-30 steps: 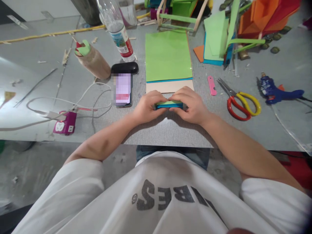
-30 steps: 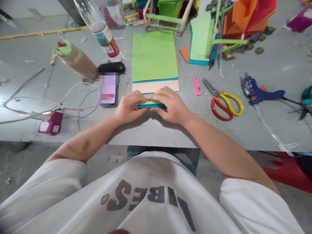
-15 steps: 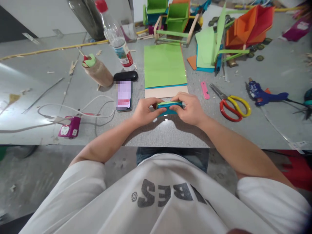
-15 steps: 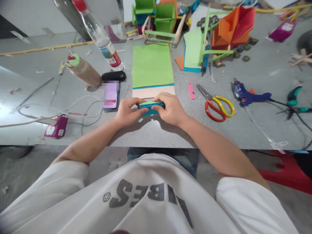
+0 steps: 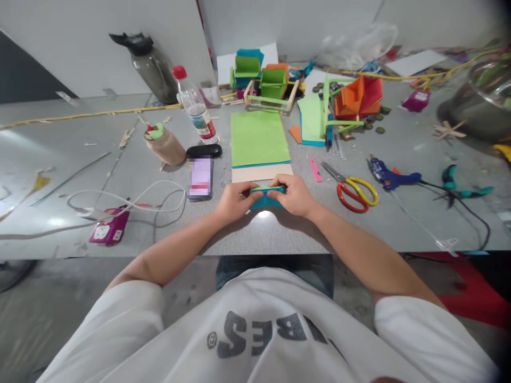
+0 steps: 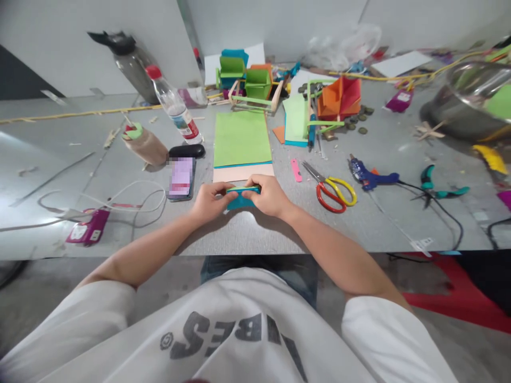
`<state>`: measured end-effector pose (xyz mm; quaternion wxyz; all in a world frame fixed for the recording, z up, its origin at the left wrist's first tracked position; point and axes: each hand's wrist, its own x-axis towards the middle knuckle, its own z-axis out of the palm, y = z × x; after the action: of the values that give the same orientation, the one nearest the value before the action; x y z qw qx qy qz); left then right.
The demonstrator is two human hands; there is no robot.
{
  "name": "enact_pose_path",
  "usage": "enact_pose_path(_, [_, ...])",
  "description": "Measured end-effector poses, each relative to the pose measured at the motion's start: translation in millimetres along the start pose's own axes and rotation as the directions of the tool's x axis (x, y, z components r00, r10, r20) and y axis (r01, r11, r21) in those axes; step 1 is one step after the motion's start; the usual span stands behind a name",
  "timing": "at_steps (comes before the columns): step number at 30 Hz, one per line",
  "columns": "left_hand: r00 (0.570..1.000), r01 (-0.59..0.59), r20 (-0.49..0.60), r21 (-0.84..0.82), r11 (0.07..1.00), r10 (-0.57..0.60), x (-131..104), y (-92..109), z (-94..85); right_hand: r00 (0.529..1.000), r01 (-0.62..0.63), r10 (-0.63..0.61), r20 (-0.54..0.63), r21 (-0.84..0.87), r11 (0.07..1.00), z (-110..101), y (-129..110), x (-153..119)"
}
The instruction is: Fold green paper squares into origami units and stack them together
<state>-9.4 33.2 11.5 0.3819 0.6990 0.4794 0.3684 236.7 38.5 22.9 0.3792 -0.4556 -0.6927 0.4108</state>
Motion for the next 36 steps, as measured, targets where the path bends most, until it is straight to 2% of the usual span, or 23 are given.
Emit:
enact_pose_path(6, [1.000, -0.017, 0.016, -0.002, 1.000, 0.017, -3, 5, 1.9, 0.999, -0.032, 0.031, 0.011, 0.043, 0.999, 1, 0, -4])
enact_pose_path(12, [0.993, 0.107, 0.056, -0.089, 0.990, -0.102, 2, -2, 6.0, 0.997, -0.080, 0.080, -0.012, -0.013, 0.997, -1, 6, -1])
enact_pose_path(16, [0.979, 0.182, 0.119, -0.122, 0.976, -0.167, 5, -7, 4.5, 0.990, -0.101, 0.113, 0.090, -0.126, 0.987, -8, 3, 0])
enact_pose_path(19, [0.962, 0.244, 0.162, -0.139, 0.960, -0.221, 3, -7, 5.8, 0.990, -0.044, 0.087, 0.115, -0.332, 0.942, -38, -1, -11])
enact_pose_path(20, [0.954, 0.269, 0.182, -0.153, 0.951, -0.240, 2, -6, 7.4, 0.996, -0.027, 0.057, 0.064, -0.405, 0.914, -54, -1, -19])
enact_pose_path(22, [0.936, 0.309, 0.225, -0.160, 0.938, -0.270, -1, -2, 12.6, 0.989, -0.079, -0.002, -0.150, -0.530, 0.844, -91, 7, -39])
enact_pose_path(23, [0.929, 0.321, 0.244, -0.146, 0.936, -0.280, -1, 1, 16.3, 0.967, -0.132, -0.023, -0.253, -0.579, 0.804, -110, 14, -51])
enact_pose_path(25, [0.917, 0.327, 0.273, -0.096, 0.940, -0.291, 1, 8, 26.0, 0.924, -0.245, -0.036, -0.381, -0.660, 0.711, -141, 34, -75])
enact_pose_path(27, [0.912, 0.300, 0.305, -0.037, 0.953, -0.275, 10, 17, 39.1, 0.901, -0.324, 0.007, -0.433, -0.664, 0.674, -158, 56, -94])
enact_pose_path(28, [0.912, 0.274, 0.321, -0.014, 0.962, -0.255, 18, 22, 47.0, 0.907, -0.330, 0.029, -0.419, -0.669, 0.665, -161, 66, -101])
enact_pose_path(31, [0.927, 0.185, 0.326, 0.036, 0.982, -0.187, 46, 38, 75.2, 0.908, -0.327, 0.049, -0.416, -0.631, 0.704, -163, 88, -113])
enact_pose_path(34, [0.931, 0.177, 0.303, 0.107, 0.978, -0.202, 70, 52, 108.1, 0.860, -0.362, 0.071, -0.505, -0.507, 0.782, -168, 95, -120])
enact_pose_path(36, [0.929, 0.187, 0.298, 0.134, 0.973, -0.219, 79, 60, 131.5, 0.820, -0.379, 0.080, -0.566, -0.433, 0.818, -172, 89, -127])
